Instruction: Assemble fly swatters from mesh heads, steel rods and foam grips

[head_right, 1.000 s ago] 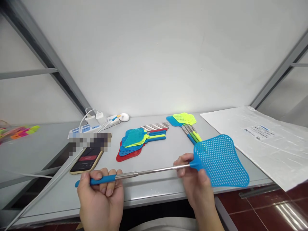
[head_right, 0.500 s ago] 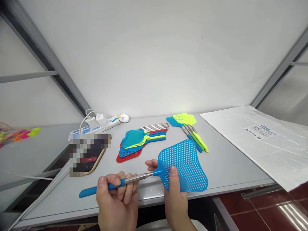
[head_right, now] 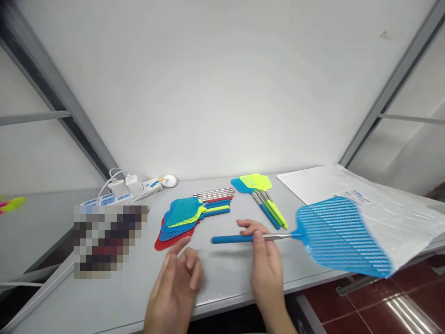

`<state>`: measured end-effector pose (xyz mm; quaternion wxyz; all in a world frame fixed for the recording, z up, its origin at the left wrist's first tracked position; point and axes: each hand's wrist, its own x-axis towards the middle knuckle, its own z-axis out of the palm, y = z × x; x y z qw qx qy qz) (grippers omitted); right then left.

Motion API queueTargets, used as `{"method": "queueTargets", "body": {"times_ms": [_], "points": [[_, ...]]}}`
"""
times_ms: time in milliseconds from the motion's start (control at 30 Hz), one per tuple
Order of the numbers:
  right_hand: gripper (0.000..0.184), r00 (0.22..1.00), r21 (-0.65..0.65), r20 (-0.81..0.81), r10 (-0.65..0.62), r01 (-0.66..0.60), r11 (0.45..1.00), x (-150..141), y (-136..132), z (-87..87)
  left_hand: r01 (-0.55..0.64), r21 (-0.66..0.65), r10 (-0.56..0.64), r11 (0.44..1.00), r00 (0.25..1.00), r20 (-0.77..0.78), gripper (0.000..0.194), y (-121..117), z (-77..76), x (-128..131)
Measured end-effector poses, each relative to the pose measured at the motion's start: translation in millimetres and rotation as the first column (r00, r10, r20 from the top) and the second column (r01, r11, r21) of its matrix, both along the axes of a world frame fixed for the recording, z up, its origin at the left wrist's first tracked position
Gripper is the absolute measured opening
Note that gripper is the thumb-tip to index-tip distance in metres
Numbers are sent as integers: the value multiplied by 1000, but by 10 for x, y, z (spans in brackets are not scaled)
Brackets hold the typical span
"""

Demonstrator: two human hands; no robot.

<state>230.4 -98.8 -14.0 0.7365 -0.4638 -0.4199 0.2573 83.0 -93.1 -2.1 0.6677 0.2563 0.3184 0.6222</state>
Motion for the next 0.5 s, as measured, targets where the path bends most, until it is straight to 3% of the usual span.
{"method": "queueTargets", "body": {"times_ms": [67,133,167,200,367,433,500], "points": [[33,987,-23,89,-137,139,990,341,18,110,-76,50,81,996,991,-104,34,74,41,-141],[39,850,-145,415,-324,413,899,662,68,265,-109,98,129,989,965,-230,29,129,72,-273],[43,745,-211,594,-304,508,835,797,116,346,-114,132,150,985,939,-309,29,150,82,-327],[47,638,-280,744,-198,567,775,909,182,421,-113,173,175,978,900,-398,29,168,89,-374],[35,496,-375,867,43,592,713,1138,683,568,-10,384,328,923,538,-777,24,262,61,-527],[32,449,-393,886,115,594,702,1139,863,526,79,414,341,907,437,-832,24,296,30,-558],[31,404,-405,898,175,602,688,1136,987,463,159,421,336,893,386,-859,24,312,5,-564]]}}
